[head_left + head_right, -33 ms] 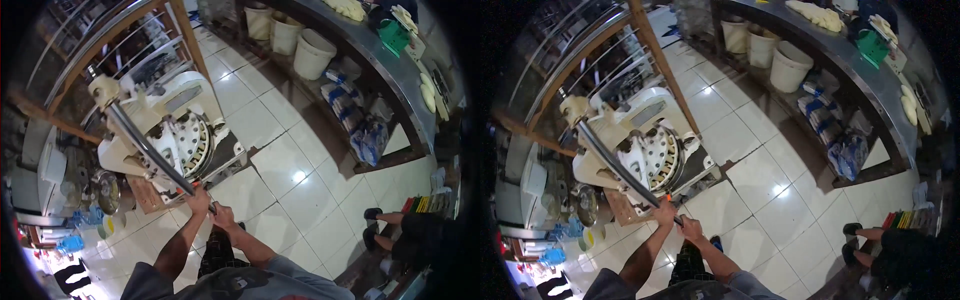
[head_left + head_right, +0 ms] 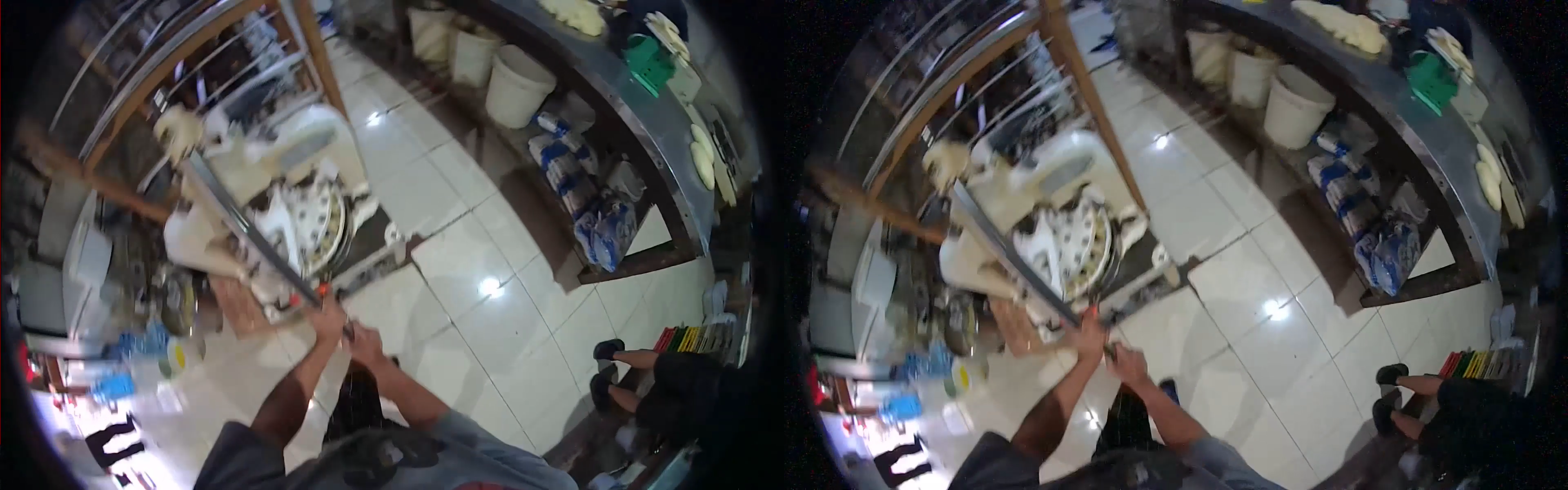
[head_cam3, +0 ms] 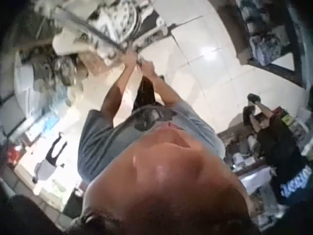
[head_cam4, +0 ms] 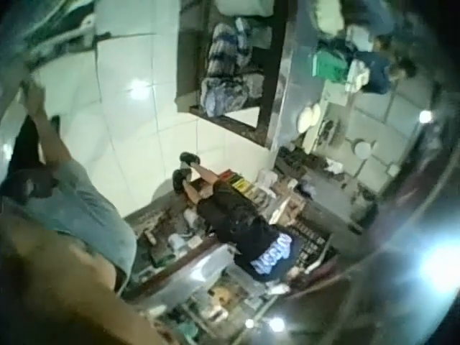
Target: The person flattens dough into a round pan by hand, inserts the pan into a dough divider machine, pulls the lever to cut the dough, and empties the divided dough onto a metal table.
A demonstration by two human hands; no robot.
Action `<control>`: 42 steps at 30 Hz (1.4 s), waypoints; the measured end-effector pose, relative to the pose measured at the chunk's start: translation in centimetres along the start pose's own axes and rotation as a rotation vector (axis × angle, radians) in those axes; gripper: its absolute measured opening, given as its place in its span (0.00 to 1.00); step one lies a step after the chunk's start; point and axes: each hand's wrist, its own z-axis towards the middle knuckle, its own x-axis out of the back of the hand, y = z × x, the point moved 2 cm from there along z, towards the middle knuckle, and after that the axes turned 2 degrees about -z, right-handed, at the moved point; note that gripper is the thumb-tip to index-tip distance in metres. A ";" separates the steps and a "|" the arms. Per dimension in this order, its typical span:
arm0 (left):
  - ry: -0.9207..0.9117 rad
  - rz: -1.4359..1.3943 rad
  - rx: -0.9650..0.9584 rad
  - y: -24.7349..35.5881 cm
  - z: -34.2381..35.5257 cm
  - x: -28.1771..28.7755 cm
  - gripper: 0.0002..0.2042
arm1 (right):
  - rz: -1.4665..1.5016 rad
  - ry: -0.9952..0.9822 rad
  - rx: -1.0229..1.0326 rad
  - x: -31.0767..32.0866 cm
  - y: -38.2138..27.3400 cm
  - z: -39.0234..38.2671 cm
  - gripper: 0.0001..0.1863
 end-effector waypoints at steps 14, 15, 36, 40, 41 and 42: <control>-0.141 0.002 0.568 4.0 -1.1 -0.4 0.16 | -0.055 -0.224 -0.275 4.0 -5.5 0.1 0.24; -0.166 -0.102 0.634 6.0 -2.1 -2.4 0.16 | -0.280 -0.238 -0.386 3.6 -3.1 2.3 0.24; -0.483 -0.867 -0.498 46.1 29.7 13.9 0.13 | 0.908 -0.676 0.178 34.5 -44.6 -0.8 0.22; 0.325 -0.317 -0.838 52.8 48.5 8.5 0.25 | 1.113 -0.150 0.103 29.0 -38.0 3.7 0.16; 0.407 -0.374 -0.860 53.5 50.3 6.8 0.28 | 1.165 0.023 -0.179 25.8 -34.6 5.6 0.15; 0.291 0.103 -0.516 49.5 56.2 7.4 0.29 | 1.080 -0.008 -0.370 21.6 -31.0 6.3 0.13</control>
